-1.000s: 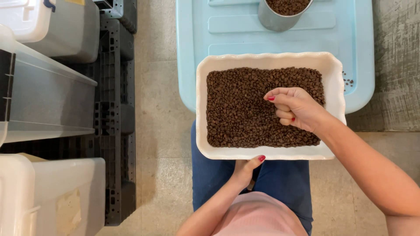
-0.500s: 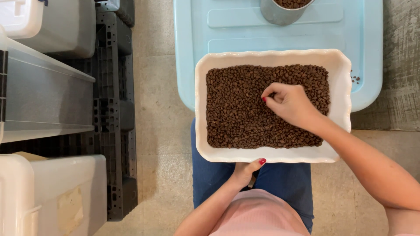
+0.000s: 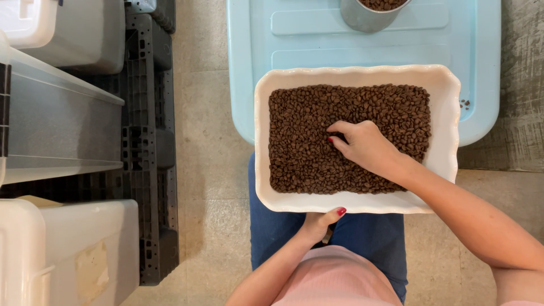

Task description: Manually sorting roasted coffee beans in a tray to remove defects

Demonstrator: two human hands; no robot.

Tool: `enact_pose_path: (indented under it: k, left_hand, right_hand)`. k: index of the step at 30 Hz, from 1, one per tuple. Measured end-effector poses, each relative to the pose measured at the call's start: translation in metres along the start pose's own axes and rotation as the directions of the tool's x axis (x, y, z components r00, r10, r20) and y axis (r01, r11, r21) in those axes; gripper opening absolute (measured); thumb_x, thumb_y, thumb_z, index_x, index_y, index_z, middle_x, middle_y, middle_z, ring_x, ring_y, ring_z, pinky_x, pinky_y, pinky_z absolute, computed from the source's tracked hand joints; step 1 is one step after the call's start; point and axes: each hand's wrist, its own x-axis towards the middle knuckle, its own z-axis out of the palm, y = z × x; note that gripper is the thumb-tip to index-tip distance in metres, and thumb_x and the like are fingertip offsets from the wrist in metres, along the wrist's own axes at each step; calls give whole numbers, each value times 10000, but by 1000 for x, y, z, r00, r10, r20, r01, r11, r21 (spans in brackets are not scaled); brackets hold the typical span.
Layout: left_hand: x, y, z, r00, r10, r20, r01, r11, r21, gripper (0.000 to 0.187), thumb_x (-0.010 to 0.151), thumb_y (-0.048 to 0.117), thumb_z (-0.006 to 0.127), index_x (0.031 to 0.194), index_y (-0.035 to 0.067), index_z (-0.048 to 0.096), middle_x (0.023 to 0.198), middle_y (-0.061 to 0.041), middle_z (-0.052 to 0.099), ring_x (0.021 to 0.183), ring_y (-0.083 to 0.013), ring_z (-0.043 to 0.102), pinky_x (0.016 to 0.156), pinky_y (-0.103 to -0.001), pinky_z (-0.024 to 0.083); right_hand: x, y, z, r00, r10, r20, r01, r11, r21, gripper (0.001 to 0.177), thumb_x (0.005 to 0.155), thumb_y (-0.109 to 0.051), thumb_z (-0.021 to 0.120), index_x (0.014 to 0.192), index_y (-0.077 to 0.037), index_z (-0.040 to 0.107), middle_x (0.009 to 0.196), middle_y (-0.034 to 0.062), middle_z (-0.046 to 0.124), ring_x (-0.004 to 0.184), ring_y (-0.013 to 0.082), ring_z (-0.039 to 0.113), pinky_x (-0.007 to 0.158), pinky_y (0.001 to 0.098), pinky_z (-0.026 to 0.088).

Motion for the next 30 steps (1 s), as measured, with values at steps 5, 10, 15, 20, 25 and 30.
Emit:
enact_pose_path:
  k: [5,10,15,20,25,30]
  left_hand:
    - [1,-11,-6,1000,-1,-1,1,1000,-7,671,843,223,816,1334,-70,465,1268,-175,552,1241,-214,483,1094,-492,415]
    - [1,0,0,1000,12,1,-12,1000,-23,672,843,231,818,1326,-70,461,1261,-178,551,1238,-217,486,1093,-494,413]
    - [0,2,1,999,32,13,-32,999,-15,655,840,227,815,1321,-55,470,1254,-172,561,1239,-214,496,1090,-494,421]
    - [2,5,2,999,38,7,-38,999,-15,662,840,235,816,1315,-69,470,1250,-177,564,1221,-212,497,1079,-488,430]
    - [1,-4,-3,1000,5,9,-5,1000,-18,661,840,246,821,1310,-61,473,1240,-162,562,1230,-211,490,1089,-477,424]
    - [0,-21,-10,1000,-5,23,5,1000,-13,665,848,258,818,1316,-62,470,1253,-178,562,1243,-224,492,1090,-482,427]
  right_hand:
    - [-1,3,-5,997,-21,-80,21,1000,-4,154,954,-4,624,1067,-62,711,387,-14,433,289,81,303,364,214,294]
    - [2,2,-2,994,-50,-98,47,998,-42,170,975,2,612,1096,-62,714,394,17,471,286,95,333,368,218,322]
    - [10,14,10,992,-91,-83,81,989,-121,157,980,-16,631,1108,-39,718,413,54,538,252,102,343,342,236,336]
    - [15,22,14,992,-106,-75,92,982,-167,120,989,-14,618,1069,-20,708,445,65,562,284,136,424,347,227,343]
    - [9,8,7,992,-83,-98,71,990,-121,111,1005,-25,609,1070,-18,699,457,63,564,320,132,451,365,225,368]
    - [15,-11,-35,977,-64,-202,68,998,15,122,1000,3,629,1039,-14,744,626,114,684,478,193,590,490,274,491]
